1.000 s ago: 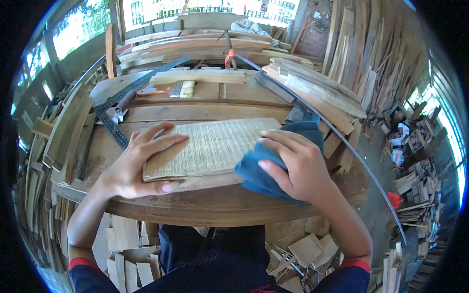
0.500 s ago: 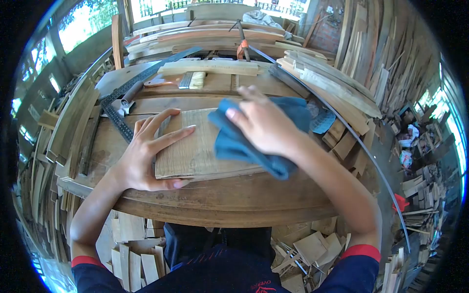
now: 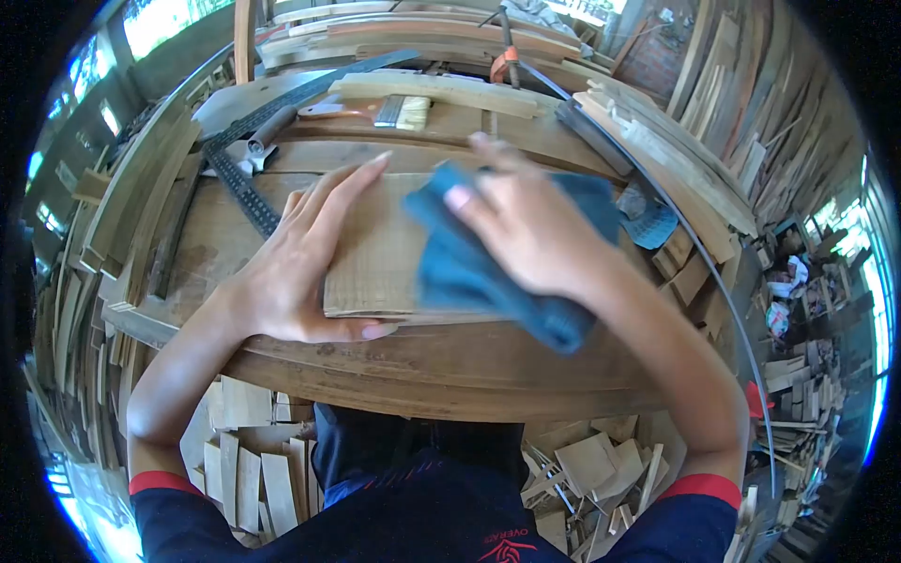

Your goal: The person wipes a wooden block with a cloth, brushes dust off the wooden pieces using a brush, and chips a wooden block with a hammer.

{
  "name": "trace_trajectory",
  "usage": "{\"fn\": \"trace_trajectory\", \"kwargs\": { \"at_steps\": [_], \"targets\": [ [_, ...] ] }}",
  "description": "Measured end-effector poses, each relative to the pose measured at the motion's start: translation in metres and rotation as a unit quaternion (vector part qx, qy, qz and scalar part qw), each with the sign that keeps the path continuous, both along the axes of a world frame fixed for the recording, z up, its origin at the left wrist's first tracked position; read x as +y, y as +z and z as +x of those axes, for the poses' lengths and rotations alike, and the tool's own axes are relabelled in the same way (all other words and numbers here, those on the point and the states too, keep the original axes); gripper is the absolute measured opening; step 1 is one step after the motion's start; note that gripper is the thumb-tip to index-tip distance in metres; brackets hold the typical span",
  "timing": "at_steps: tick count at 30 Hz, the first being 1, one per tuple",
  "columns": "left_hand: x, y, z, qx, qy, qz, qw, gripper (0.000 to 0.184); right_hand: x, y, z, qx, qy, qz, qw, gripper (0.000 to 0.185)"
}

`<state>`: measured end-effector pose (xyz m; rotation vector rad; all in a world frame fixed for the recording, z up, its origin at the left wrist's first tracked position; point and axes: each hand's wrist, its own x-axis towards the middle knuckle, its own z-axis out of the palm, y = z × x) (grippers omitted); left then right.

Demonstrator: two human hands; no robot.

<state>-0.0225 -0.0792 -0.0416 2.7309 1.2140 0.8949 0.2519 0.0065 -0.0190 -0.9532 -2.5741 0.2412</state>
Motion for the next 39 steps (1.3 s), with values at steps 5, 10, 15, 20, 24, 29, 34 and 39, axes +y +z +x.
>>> {"fn": "trace_trajectory", "kwargs": {
  "at_steps": [5,10,15,20,24,29,34,39],
  "targets": [
    [0.000,-0.004,-0.001,-0.030,-0.012,-0.017,0.999,0.132,0.046,-0.002,-0.001,0.004,-0.141,0.026,0.990,0.058],
    [-0.005,0.012,-0.011,-0.040,-0.035,-0.013,0.999,0.128,0.000,-0.013,-0.081,0.127,0.114,0.159,0.972,0.042],
    [-0.004,0.060,0.019,-0.037,-0.033,-0.057,0.997,0.086,0.034,0.028,-0.012,0.268,0.092,-0.039,0.958,0.046],
    [-0.002,0.025,0.074,0.122,0.002,0.003,0.992,0.067,0.033,-0.010,0.061,0.202,-0.074,-0.086,0.973,0.043],
    [0.030,0.028,0.041,0.244,0.122,-0.084,0.958,0.069,0.018,-0.002,0.060,0.060,-0.075,-0.001,0.995,0.037],
    [-0.004,0.030,0.073,0.182,0.010,-0.044,0.982,0.068,0.018,-0.012,0.061,0.097,-0.098,0.044,0.989,0.032],
    [0.038,0.028,0.054,0.254,0.063,0.008,0.965,0.065,0.006,-0.003,0.053,0.071,-0.164,0.025,0.984,0.037],
    [0.004,0.038,0.065,0.106,0.088,-0.053,0.989,0.068,-0.010,-0.002,0.052,0.075,-0.164,0.051,0.982,0.039]
  ]
}}
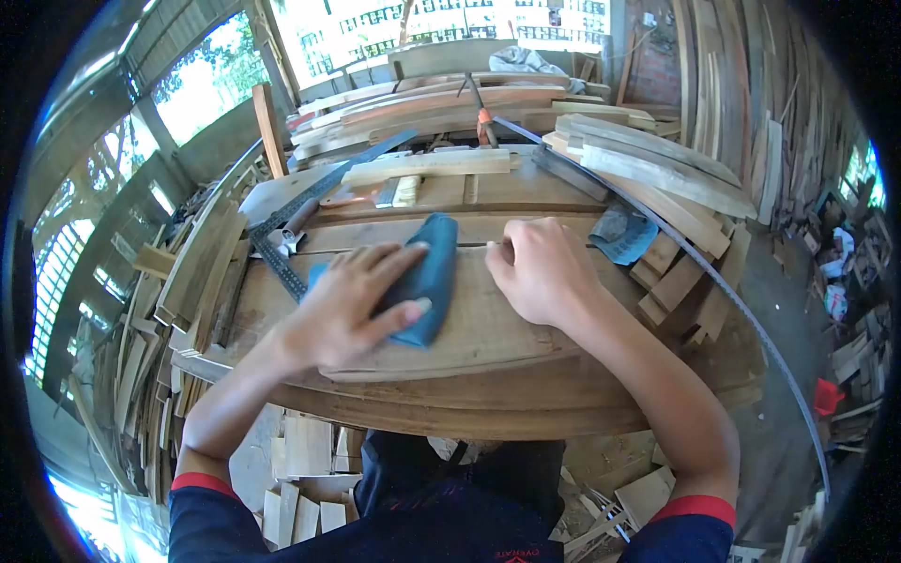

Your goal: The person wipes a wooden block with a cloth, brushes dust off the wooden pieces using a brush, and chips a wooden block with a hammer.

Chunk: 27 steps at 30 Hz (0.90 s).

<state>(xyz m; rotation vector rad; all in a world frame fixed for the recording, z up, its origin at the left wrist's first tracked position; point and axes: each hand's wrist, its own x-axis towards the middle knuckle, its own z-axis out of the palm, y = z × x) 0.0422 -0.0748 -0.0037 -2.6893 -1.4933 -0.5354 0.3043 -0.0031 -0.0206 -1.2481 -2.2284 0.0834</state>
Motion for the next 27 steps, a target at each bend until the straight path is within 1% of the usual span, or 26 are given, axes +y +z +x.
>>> {"fn": "trace_trajectory", "kwargs": {
  "at_steps": [1,2,5,6,9,10,13,14,17,18,19,21,22,23,24,26,27],
  "targets": [
    [0.004,0.003,-0.006,-0.023,0.011,-0.037,0.999,0.070,-0.003,0.000,-0.001,0.004,-0.005,-0.005,1.000,0.039],
    [0.012,0.003,-0.014,-0.039,0.045,-0.029,0.998,0.072,-0.005,0.000,-0.002,0.007,-0.011,-0.007,1.000,0.039],
    [0.022,0.008,-0.028,-0.036,0.091,-0.062,0.993,0.070,0.001,-0.008,-0.001,0.013,-0.021,0.015,1.000,0.038],
    [0.026,0.000,-0.031,-0.062,0.101,-0.031,0.992,0.071,-0.002,-0.008,-0.001,0.012,-0.023,0.041,0.999,0.041],
    [0.024,-0.002,-0.033,-0.055,0.139,-0.009,0.989,0.071,-0.004,0.001,0.000,-0.029,-0.023,-0.008,0.999,0.044],
    [0.024,0.001,-0.033,-0.063,0.161,-0.023,0.985,0.065,-0.006,0.005,0.000,-0.036,-0.026,-0.027,0.999,0.046],
    [0.026,-0.001,-0.042,-0.075,0.213,-0.006,0.974,0.056,-0.003,-0.001,0.000,-0.037,-0.020,0.021,0.999,0.044],
    [0.024,-0.003,-0.044,-0.102,0.217,0.021,0.971,0.048,-0.004,-0.002,-0.001,-0.035,-0.026,0.032,0.999,0.044],
    [0.005,0.003,-0.051,-0.128,0.200,0.048,0.970,0.046,-0.004,-0.007,-0.003,-0.030,-0.031,0.049,0.998,0.042],
    [0.001,0.004,-0.056,-0.110,0.184,0.080,0.973,0.041,-0.004,-0.007,-0.003,-0.030,-0.029,0.047,0.998,0.042],
    [-0.004,0.012,-0.061,-0.135,0.205,0.081,0.966,0.039,-0.005,-0.006,-0.003,-0.031,-0.029,0.046,0.998,0.041],
    [-0.008,0.027,-0.070,-0.186,0.243,0.080,0.949,0.036,-0.007,0.001,-0.003,-0.037,-0.039,0.008,0.999,0.039],
    [-0.001,0.031,-0.073,-0.211,0.230,0.140,0.940,0.033,-0.008,0.002,-0.003,-0.034,-0.044,-0.002,0.998,0.037],
    [0.009,0.037,-0.069,-0.216,0.179,0.185,0.942,0.032,-0.009,0.005,-0.004,-0.032,-0.046,-0.013,0.998,0.035],
    [0.017,0.043,-0.056,-0.223,0.128,0.230,0.939,0.032,-0.011,0.011,-0.003,-0.039,-0.035,-0.042,0.998,0.042],
    [0.025,0.058,-0.026,-0.175,0.117,0.155,0.965,0.035,-0.007,0.002,-0.003,0.087,0.072,0.077,0.991,0.059],
    [0.038,0.055,-0.014,-0.146,0.069,0.164,0.973,0.041,-0.007,0.000,-0.003,0.147,0.125,0.133,0.972,0.071]
  ]
}}
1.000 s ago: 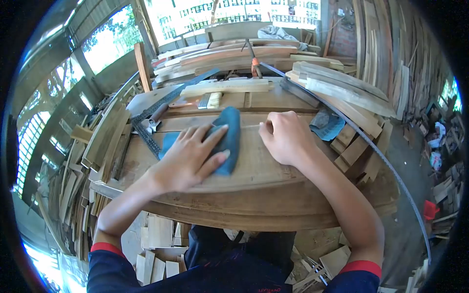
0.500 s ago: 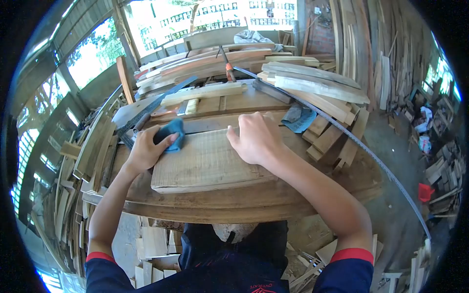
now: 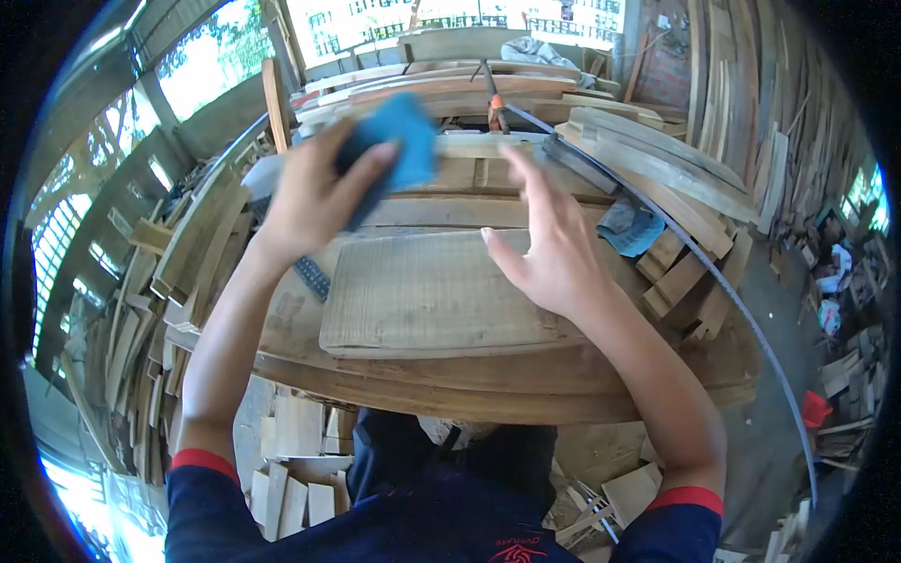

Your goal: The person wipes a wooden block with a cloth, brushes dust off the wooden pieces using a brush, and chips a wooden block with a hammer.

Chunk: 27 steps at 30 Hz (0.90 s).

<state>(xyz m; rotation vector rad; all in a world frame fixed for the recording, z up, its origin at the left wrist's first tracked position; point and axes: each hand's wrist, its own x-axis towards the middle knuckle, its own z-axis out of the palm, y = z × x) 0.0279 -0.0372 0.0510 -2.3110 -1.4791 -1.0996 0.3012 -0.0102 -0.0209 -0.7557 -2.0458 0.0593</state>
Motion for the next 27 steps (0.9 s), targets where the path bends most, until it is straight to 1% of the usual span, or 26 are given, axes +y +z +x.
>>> {"fn": "trace_trajectory", "kwargs": {
  "at_steps": [1,2,4,6,7,8,9,11,12,14,17,20,23,24,26,27],
  "targets": [
    [0.006,-0.001,0.014,-0.055,-0.106,-0.045,0.992,0.047,-0.001,0.002,-0.001,0.026,0.036,0.027,0.999,0.091],
    [0.017,-0.008,0.022,-0.039,-0.162,-0.022,0.986,0.052,-0.002,0.006,0.000,0.014,-0.001,0.068,0.998,0.090],
    [0.020,0.001,0.028,-0.038,-0.141,-0.126,0.981,0.046,-0.006,0.014,0.002,0.007,-0.076,0.148,0.986,0.089],
    [0.051,-0.003,0.002,0.030,-0.094,-0.143,0.985,0.043,-0.002,0.016,0.010,-0.067,-0.095,0.134,0.984,0.057],
    [0.068,-0.011,-0.017,0.065,-0.072,-0.150,0.984,0.042,0.006,0.012,0.018,-0.104,-0.089,0.094,0.986,0.048],
    [0.084,-0.026,-0.041,0.159,-0.017,-0.083,0.984,0.045,0.014,0.007,0.024,-0.141,-0.083,0.054,0.985,0.039],
    [0.097,-0.036,-0.064,0.201,-0.001,-0.100,0.974,0.051,0.024,-0.002,0.026,-0.117,-0.048,0.010,0.992,0.028],
    [0.122,-0.063,-0.099,0.252,0.069,-0.146,0.954,0.052,0.023,0.001,0.030,-0.136,-0.046,-0.044,0.989,0.029],
    [0.129,-0.072,-0.109,0.251,0.073,-0.172,0.950,0.048,0.023,0.003,0.032,-0.148,-0.043,-0.071,0.985,0.029],
    [0.138,-0.083,-0.120,0.248,0.081,-0.225,0.939,0.040,0.024,0.005,0.032,-0.159,-0.054,-0.071,0.983,0.029],
    [0.118,-0.065,-0.099,0.248,0.148,-0.224,0.931,0.029,0.023,0.003,0.032,-0.160,-0.069,-0.063,0.983,0.028],
    [0.122,-0.068,-0.105,0.235,0.078,-0.201,0.948,0.021,0.022,0.003,0.032,-0.148,-0.064,-0.060,0.985,0.028],
    [0.131,-0.080,-0.121,0.300,0.048,-0.059,0.951,0.019,0.023,0.005,0.030,-0.148,-0.063,-0.063,0.985,0.026],
    [0.130,-0.075,-0.120,0.245,0.044,-0.091,0.964,0.019,0.023,0.004,0.031,-0.151,-0.068,-0.067,0.984,0.025],
    [0.120,-0.061,-0.108,0.128,0.029,-0.166,0.977,0.019,0.028,0.001,0.034,-0.145,-0.087,-0.035,0.985,0.022],
    [0.108,-0.049,-0.094,0.106,0.033,-0.180,0.977,0.021,0.030,-0.003,0.037,-0.143,-0.096,-0.022,0.985,0.021]
  ]
}}
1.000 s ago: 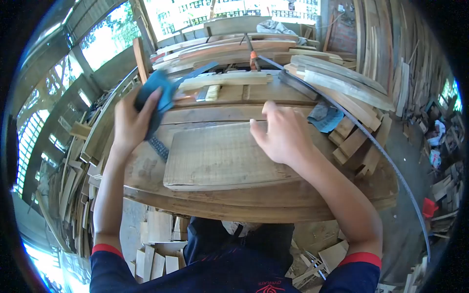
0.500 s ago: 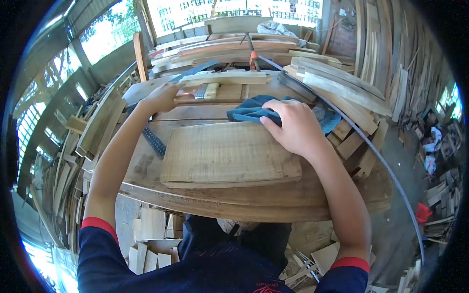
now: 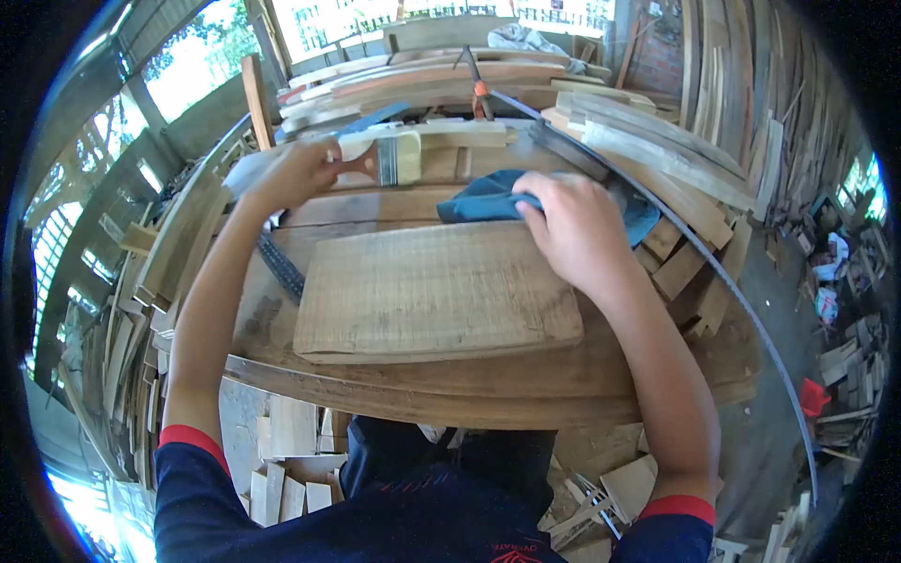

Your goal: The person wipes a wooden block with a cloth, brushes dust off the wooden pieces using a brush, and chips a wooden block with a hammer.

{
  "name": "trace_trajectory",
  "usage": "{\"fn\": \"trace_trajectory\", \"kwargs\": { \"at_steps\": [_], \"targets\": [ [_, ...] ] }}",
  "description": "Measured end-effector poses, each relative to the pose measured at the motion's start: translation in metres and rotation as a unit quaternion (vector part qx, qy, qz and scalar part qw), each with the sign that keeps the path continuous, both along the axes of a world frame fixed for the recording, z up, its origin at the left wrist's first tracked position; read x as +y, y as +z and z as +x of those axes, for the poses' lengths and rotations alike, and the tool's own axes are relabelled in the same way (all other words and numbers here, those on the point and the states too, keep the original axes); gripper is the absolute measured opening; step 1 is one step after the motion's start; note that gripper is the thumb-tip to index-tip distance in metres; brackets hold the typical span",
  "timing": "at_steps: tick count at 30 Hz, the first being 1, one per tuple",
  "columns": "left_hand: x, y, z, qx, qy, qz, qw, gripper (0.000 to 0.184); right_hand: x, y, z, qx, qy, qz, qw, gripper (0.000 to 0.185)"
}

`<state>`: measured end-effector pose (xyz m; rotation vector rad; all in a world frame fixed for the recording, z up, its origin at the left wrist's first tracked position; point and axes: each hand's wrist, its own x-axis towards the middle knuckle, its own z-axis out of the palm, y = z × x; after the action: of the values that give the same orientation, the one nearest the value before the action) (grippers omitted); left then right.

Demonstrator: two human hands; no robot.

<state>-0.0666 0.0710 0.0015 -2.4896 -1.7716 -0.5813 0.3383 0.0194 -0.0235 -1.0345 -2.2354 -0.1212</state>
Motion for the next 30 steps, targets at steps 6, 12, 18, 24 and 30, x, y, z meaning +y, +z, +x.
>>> {"fn": "trace_trajectory", "kwargs": {
  "at_steps": [6,12,18,24,30],
  "targets": [
    [-0.016,0.045,0.036,-0.046,-0.131,0.164,0.977,0.032,0.003,0.004,0.013,-0.041,-0.110,0.021,0.993,0.024],
    [0.073,0.030,0.057,-0.291,0.037,0.051,0.954,0.044,0.003,0.002,0.005,-0.047,-0.113,-0.014,0.992,0.023],
    [0.117,0.035,0.003,-0.138,0.206,0.098,0.964,0.037,0.000,0.011,0.008,-0.062,-0.121,-0.038,0.990,0.025],
    [0.123,0.068,-0.019,0.008,0.190,0.151,0.970,0.035,-0.003,0.014,0.008,-0.070,-0.127,-0.059,0.988,0.028],
    [0.115,0.047,0.077,-0.067,0.042,0.148,0.986,0.037,-0.003,0.009,0.007,-0.057,-0.124,-0.059,0.989,0.028]
  ]
}}
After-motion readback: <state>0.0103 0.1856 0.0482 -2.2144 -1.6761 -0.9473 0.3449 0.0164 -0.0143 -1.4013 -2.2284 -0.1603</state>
